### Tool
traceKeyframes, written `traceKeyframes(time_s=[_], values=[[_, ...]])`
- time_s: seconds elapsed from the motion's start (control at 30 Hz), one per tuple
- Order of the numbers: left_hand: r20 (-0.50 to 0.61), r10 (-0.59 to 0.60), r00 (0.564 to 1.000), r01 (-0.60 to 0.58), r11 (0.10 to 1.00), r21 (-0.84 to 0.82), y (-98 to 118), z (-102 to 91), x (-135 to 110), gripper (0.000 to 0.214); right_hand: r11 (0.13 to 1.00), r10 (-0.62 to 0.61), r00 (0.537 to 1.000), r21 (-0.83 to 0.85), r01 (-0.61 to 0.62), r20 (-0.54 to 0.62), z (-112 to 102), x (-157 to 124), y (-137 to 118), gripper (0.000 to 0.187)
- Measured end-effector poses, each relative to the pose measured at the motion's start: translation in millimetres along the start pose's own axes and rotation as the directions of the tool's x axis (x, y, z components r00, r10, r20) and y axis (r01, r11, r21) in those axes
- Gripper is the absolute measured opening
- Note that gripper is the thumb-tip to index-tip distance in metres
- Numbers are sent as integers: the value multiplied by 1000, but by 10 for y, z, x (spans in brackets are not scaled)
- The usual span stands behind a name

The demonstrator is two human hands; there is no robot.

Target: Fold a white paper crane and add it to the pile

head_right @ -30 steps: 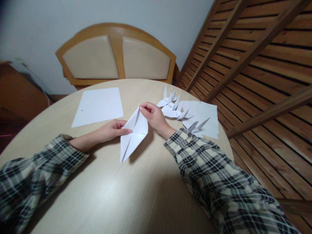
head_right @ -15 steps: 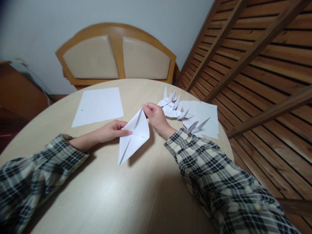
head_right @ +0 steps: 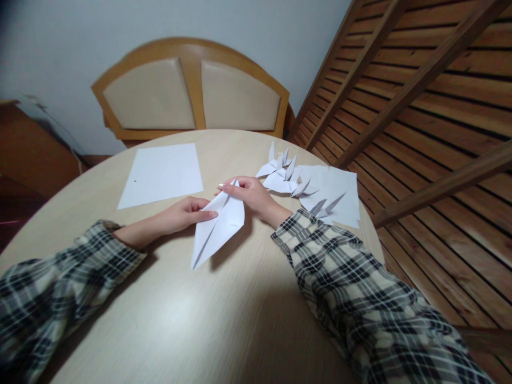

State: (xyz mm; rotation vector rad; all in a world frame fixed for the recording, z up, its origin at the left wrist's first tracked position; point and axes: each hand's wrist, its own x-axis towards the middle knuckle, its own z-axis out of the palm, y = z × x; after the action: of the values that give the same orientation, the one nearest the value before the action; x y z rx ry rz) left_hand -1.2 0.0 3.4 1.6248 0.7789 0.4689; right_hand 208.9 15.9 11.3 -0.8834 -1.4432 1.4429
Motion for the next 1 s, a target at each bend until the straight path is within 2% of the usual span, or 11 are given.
traceKeyframes(time_s=[0.2, 0.4, 0.57, 0.8, 0.9, 1.0], values=[[12, -4, 1000, 3, 1000, 9, 9, 2, -1, 31, 999, 33, 998, -12, -33, -58, 11, 5, -6, 34], [11, -6, 1000, 6, 999, 36, 31, 10, -16, 33, 997, 13, 997, -74, -19, -82, 7, 7, 2, 41], [-48, 35, 998, -33, 998, 47, 22, 19, -17, 40, 994, -9, 996, -107, -1, -88, -2, 12, -5, 40], [-120, 36, 992, -31, 999, 43, 34, 40, -14, 42, 993, -85, 995, 83, 80, 58, -61, -9, -2, 33], [-131, 33, 991, -31, 999, 20, 32, 43, -19, 42, 987, -113, 992, 124, 106, 53, -106, -10, -9, 29], [-124, 28, 992, -28, 1000, -3, 19, 45, -21, 42, 989, -117, 993, 94, 116, 8, -133, 8, 2, 25]])
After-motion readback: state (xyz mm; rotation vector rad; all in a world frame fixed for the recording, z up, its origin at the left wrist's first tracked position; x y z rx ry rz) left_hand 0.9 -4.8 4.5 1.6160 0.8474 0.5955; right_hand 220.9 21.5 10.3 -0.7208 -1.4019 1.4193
